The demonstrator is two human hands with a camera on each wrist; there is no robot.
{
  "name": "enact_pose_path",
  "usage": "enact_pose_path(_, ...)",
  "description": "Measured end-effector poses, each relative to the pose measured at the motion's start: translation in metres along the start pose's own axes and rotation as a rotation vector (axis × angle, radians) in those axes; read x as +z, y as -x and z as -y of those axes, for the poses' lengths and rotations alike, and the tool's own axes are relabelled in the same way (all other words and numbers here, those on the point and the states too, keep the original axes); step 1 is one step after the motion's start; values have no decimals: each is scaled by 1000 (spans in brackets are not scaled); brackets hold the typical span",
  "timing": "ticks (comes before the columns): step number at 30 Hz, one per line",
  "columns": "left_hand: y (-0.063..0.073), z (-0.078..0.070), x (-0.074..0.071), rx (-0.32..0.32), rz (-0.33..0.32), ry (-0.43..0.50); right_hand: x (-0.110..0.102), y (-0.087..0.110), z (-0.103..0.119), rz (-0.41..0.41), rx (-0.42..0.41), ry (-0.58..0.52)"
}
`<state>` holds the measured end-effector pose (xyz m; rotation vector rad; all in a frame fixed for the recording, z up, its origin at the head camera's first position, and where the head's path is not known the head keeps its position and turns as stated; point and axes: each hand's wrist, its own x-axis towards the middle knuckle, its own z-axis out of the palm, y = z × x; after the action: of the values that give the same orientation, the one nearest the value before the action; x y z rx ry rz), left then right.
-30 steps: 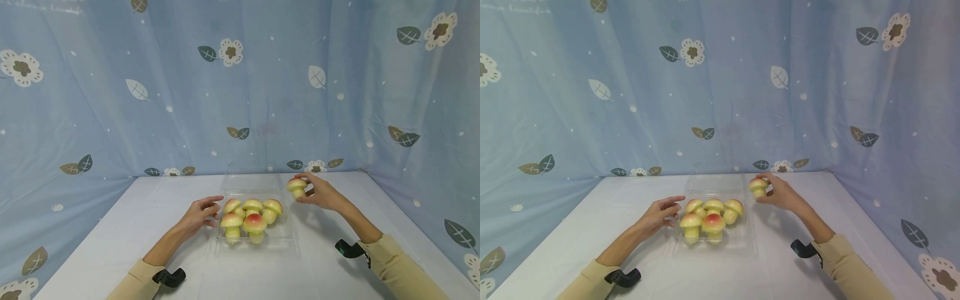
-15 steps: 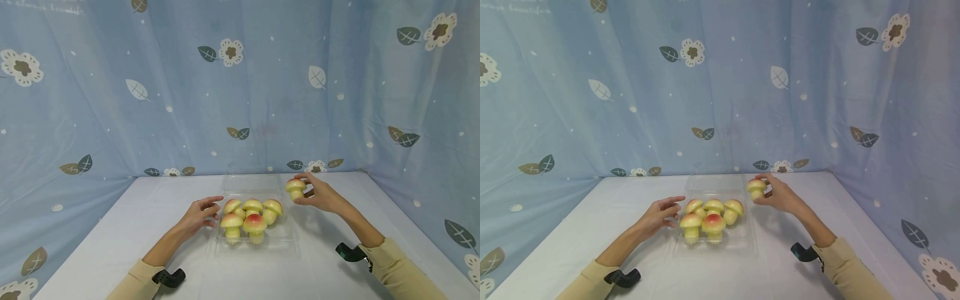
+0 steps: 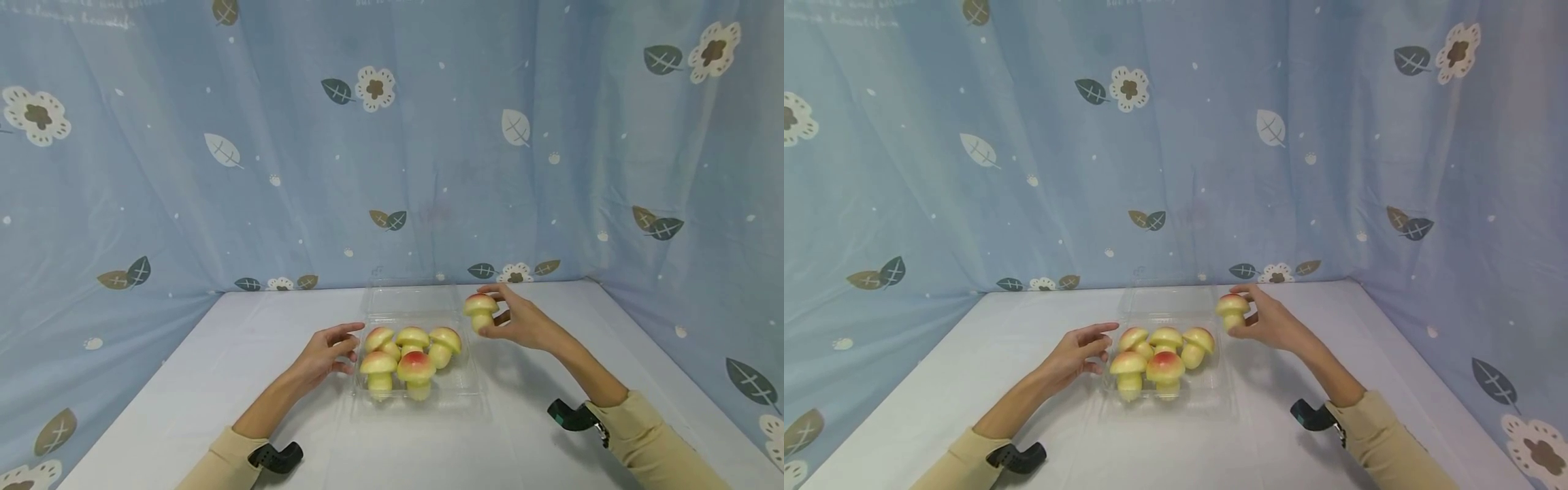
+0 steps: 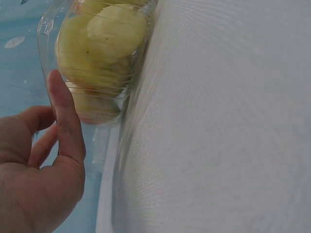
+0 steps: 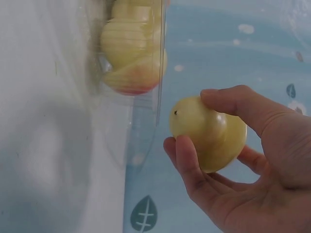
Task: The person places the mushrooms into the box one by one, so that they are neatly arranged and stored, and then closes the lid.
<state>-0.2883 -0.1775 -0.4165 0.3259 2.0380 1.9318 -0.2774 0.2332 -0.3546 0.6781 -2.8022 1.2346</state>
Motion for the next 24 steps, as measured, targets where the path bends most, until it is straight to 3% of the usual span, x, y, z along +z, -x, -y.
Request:
enact_pose_path(7,-1,1,0,1,-2,-4,1,2,5,33,-86,-1)
enact_pose_path(17,-1,0,0,1,0,-2,8,4,14,91,-43,-36)
enact_pose_path(24,-2,2,-1,6,1,-7,13,4,18,116,-106,5)
